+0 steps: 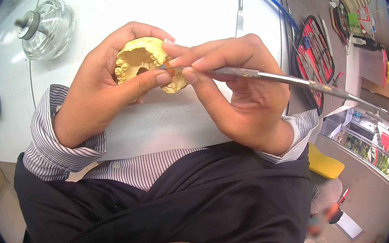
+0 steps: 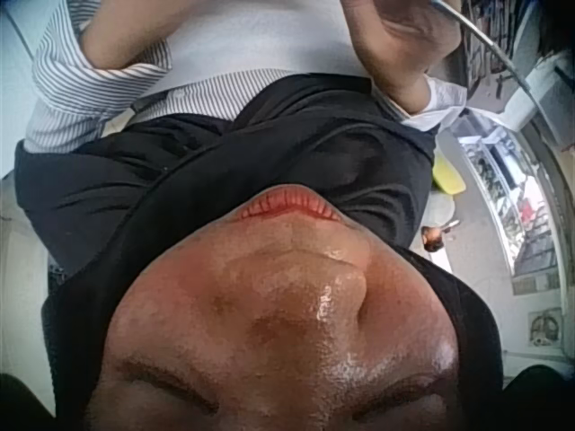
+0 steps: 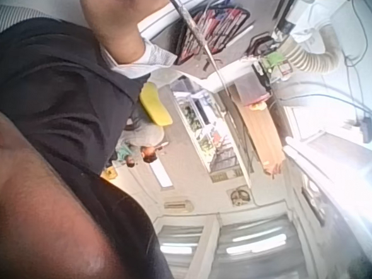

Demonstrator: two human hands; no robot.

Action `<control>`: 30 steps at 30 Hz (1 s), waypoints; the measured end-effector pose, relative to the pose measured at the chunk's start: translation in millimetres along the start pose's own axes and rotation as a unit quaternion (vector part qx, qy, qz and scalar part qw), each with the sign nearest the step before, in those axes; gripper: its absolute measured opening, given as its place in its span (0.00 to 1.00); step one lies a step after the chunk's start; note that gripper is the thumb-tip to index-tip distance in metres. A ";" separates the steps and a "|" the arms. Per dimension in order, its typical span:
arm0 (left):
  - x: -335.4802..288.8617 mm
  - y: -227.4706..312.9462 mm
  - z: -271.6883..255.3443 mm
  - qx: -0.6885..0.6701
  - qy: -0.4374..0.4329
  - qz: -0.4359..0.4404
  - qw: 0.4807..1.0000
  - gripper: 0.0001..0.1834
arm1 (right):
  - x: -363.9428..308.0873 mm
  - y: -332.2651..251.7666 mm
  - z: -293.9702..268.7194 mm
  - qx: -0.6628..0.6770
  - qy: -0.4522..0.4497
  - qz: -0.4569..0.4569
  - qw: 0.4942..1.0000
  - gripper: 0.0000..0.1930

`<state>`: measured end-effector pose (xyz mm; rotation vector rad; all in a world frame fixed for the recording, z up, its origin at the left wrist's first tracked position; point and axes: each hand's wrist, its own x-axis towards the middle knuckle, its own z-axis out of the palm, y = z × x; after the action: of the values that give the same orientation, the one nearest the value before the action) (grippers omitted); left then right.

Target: The person holds a yellow dental model in their left hand and uses a metal dental tool in their right hand to scrape and shape the surface of the model. They rotate the model to access different areas and continue the detailed work throughout the clip.

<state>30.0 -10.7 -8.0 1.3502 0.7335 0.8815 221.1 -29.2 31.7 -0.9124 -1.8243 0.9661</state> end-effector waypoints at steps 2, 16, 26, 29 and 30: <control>-0.6 1.1 -0.5 -0.006 -0.003 -0.008 1.000 0.19 | -0.2 0.1 0.5 -0.005 -0.002 -0.002 1.000 0.10; -1.5 -2.3 -0.5 -0.010 -0.002 -0.002 1.000 0.19 | -0.2 -0.6 2.4 -0.034 -0.007 -0.006 0.999 0.10; -1.0 1.9 -0.9 -0.027 -0.012 -0.016 0.999 0.19 | -0.9 2.8 1.7 -0.020 -0.003 -0.031 0.999 0.11; -1.1 0.6 -1.0 -0.021 -0.013 -0.011 1.000 0.19 | -0.9 -0.5 2.6 -0.037 -0.007 -0.022 0.999 0.11; -1.2 0.6 -1.1 -0.019 -0.013 -0.011 1.000 0.19 | -1.2 -0.2 2.9 -0.036 -0.004 -0.021 0.999 0.11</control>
<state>28.4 -11.2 -7.6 1.3150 0.7061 0.8555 218.9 -31.1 30.4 -0.9112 -1.8879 0.8831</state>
